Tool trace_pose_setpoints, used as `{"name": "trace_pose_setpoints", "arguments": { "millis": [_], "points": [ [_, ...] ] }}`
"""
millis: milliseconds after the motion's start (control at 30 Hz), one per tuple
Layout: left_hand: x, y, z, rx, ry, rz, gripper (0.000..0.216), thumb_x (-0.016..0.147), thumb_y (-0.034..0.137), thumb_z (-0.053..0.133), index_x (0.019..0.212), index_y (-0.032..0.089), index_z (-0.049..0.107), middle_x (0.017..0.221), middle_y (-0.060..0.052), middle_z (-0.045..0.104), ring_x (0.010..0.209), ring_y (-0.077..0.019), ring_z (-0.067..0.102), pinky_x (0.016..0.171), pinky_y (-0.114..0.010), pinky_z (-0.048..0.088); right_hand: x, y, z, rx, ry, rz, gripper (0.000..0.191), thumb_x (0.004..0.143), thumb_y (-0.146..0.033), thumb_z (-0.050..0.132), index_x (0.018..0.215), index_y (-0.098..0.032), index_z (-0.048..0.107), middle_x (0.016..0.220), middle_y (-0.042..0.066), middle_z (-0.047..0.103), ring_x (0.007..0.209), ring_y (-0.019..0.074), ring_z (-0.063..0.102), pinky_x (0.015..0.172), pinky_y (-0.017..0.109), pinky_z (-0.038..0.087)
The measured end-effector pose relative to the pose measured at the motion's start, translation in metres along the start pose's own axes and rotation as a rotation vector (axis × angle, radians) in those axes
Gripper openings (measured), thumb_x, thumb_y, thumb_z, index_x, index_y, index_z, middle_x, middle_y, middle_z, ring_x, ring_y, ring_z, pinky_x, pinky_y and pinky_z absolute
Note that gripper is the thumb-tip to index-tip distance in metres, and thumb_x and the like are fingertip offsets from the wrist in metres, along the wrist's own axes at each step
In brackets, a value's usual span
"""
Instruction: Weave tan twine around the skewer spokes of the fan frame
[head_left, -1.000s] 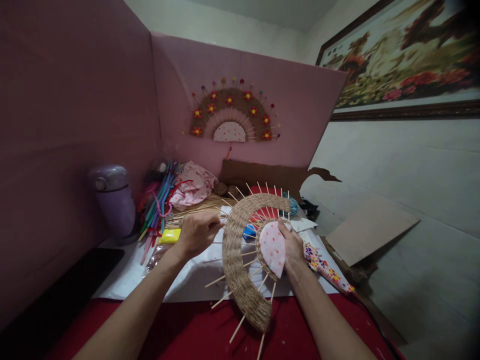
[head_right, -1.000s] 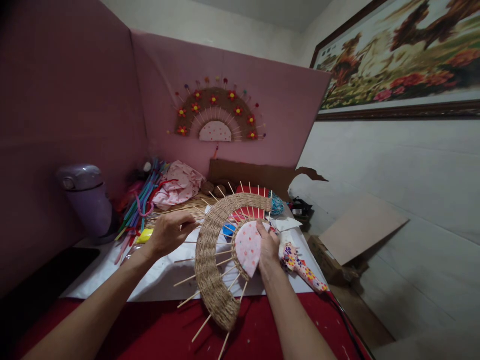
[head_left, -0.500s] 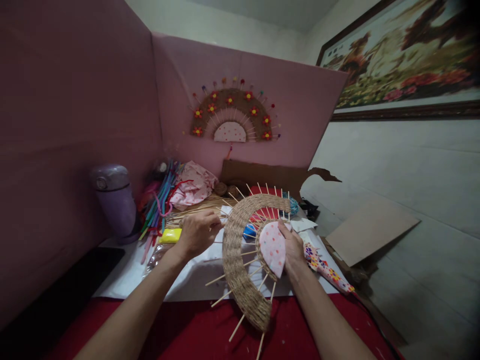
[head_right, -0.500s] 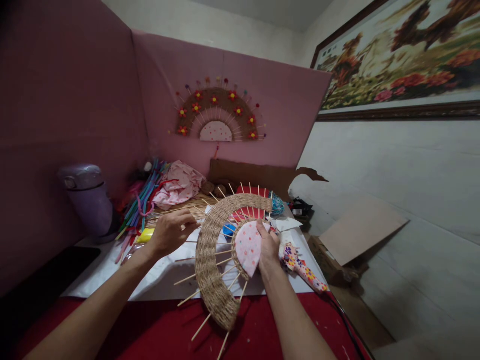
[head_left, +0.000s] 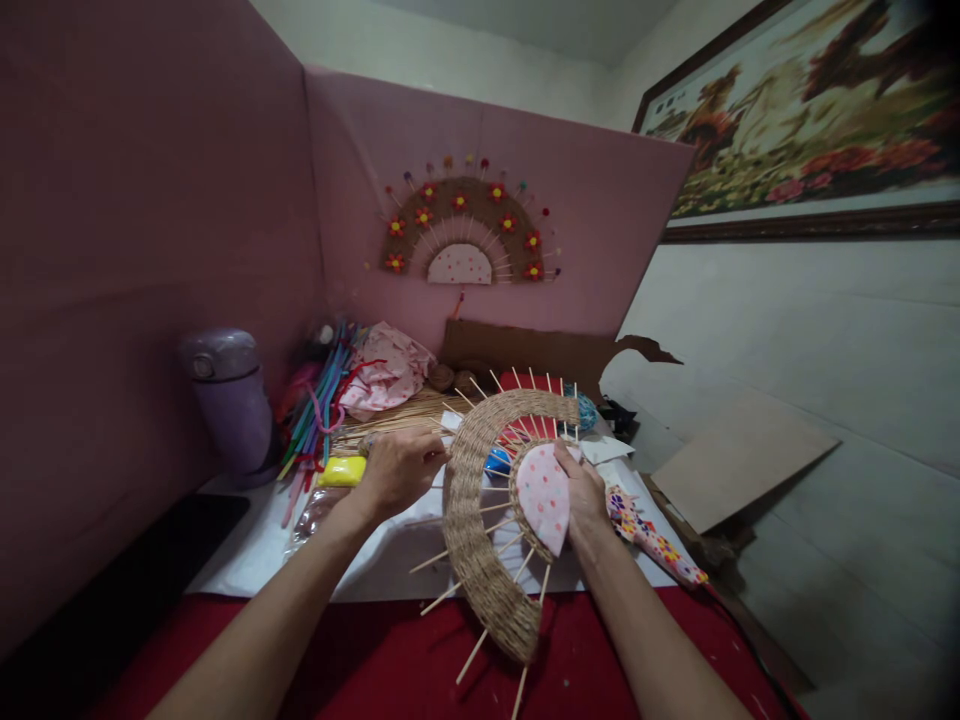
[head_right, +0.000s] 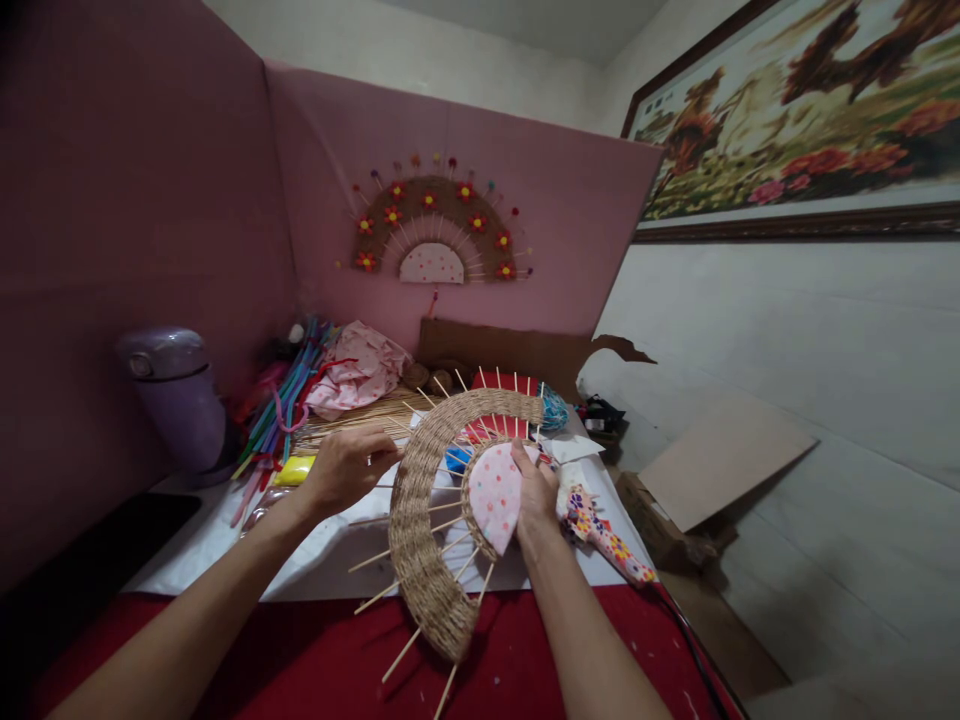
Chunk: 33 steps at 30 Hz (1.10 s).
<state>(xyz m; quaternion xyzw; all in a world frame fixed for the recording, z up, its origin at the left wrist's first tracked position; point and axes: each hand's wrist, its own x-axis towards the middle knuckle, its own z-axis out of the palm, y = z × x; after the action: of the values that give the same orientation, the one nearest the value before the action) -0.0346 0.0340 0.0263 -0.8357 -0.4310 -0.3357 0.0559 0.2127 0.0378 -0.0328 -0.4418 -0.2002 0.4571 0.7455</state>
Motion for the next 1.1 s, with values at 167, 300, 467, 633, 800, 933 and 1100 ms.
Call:
{"name": "trace_pose_setpoints", "arguments": {
  "millis": [167, 300, 467, 633, 800, 933, 1100],
  "points": [
    [0.0001, -0.0014, 0.0011, 0.006, 0.011, 0.009, 0.017, 0.079, 0.022, 0.057, 0.063, 0.017, 0.061, 0.066, 0.000, 0.062, 0.062, -0.0124, 0.054, 0.059, -0.025, 0.033, -0.0021, -0.0008, 0.0011, 0.013, -0.002, 0.010, 0.037, 0.052, -0.034, 0.081, 0.072, -0.016, 0.056, 0.053, -0.003, 0.062, 0.053, 0.0168, 0.063, 0.053, 0.027, 0.053],
    [-0.0008, -0.0011, 0.0013, 0.001, 0.012, 0.015, 0.018, 0.080, 0.023, 0.057, 0.063, 0.017, 0.060, 0.066, -0.001, 0.062, 0.062, -0.0122, 0.054, 0.058, -0.024, 0.033, -0.0031, -0.0015, 0.0021, 0.022, 0.004, 0.017, 0.036, 0.052, -0.032, 0.081, 0.072, -0.015, 0.057, 0.054, -0.003, 0.063, 0.051, 0.0160, 0.063, 0.052, 0.026, 0.053],
    [-0.0008, -0.0006, 0.0009, 0.005, 0.010, -0.003, 0.018, 0.079, 0.023, 0.057, 0.063, 0.016, 0.060, 0.066, -0.001, 0.062, 0.062, -0.0126, 0.055, 0.059, -0.024, 0.033, -0.0049, -0.0027, 0.0033, 0.048, 0.009, 0.013, 0.035, 0.051, -0.030, 0.081, 0.070, -0.016, 0.056, 0.053, -0.003, 0.063, 0.048, 0.0151, 0.061, 0.051, 0.027, 0.053],
    [-0.0005, -0.0001, 0.0010, 0.002, 0.010, 0.002, 0.017, 0.079, 0.021, 0.057, 0.062, 0.017, 0.059, 0.065, -0.001, 0.062, 0.062, -0.0126, 0.055, 0.059, -0.024, 0.033, -0.0066, -0.0036, 0.0052, 0.059, 0.023, 0.030, 0.035, 0.050, -0.030, 0.081, 0.069, -0.016, 0.055, 0.052, -0.003, 0.063, 0.047, 0.0154, 0.061, 0.050, 0.027, 0.053],
    [-0.0010, 0.0010, 0.0009, 0.009, 0.015, 0.000, 0.018, 0.079, 0.021, 0.056, 0.062, 0.017, 0.059, 0.065, -0.001, 0.062, 0.062, -0.0127, 0.054, 0.059, -0.024, 0.033, -0.0055, -0.0025, 0.0046, 0.053, 0.016, 0.020, 0.036, 0.050, -0.030, 0.081, 0.071, -0.016, 0.056, 0.054, -0.003, 0.064, 0.047, 0.0155, 0.061, 0.050, 0.027, 0.053],
    [-0.0009, 0.0015, 0.0014, 0.016, 0.002, -0.014, 0.018, 0.079, 0.022, 0.056, 0.062, 0.017, 0.059, 0.064, -0.001, 0.062, 0.062, -0.0128, 0.054, 0.059, -0.024, 0.033, -0.0036, -0.0011, 0.0029, 0.038, 0.021, 0.020, 0.035, 0.051, -0.031, 0.081, 0.070, -0.016, 0.056, 0.053, -0.003, 0.063, 0.046, 0.0152, 0.060, 0.051, 0.027, 0.053],
    [-0.0012, 0.0009, 0.0013, 0.015, -0.004, -0.010, 0.019, 0.080, 0.024, 0.055, 0.063, 0.017, 0.059, 0.066, -0.002, 0.062, 0.062, -0.0132, 0.055, 0.059, -0.025, 0.034, -0.0025, -0.0001, 0.0019, 0.032, 0.019, 0.009, 0.036, 0.051, -0.031, 0.081, 0.072, -0.016, 0.057, 0.053, -0.004, 0.063, 0.046, 0.0144, 0.060, 0.052, 0.027, 0.053]
  ]
}}
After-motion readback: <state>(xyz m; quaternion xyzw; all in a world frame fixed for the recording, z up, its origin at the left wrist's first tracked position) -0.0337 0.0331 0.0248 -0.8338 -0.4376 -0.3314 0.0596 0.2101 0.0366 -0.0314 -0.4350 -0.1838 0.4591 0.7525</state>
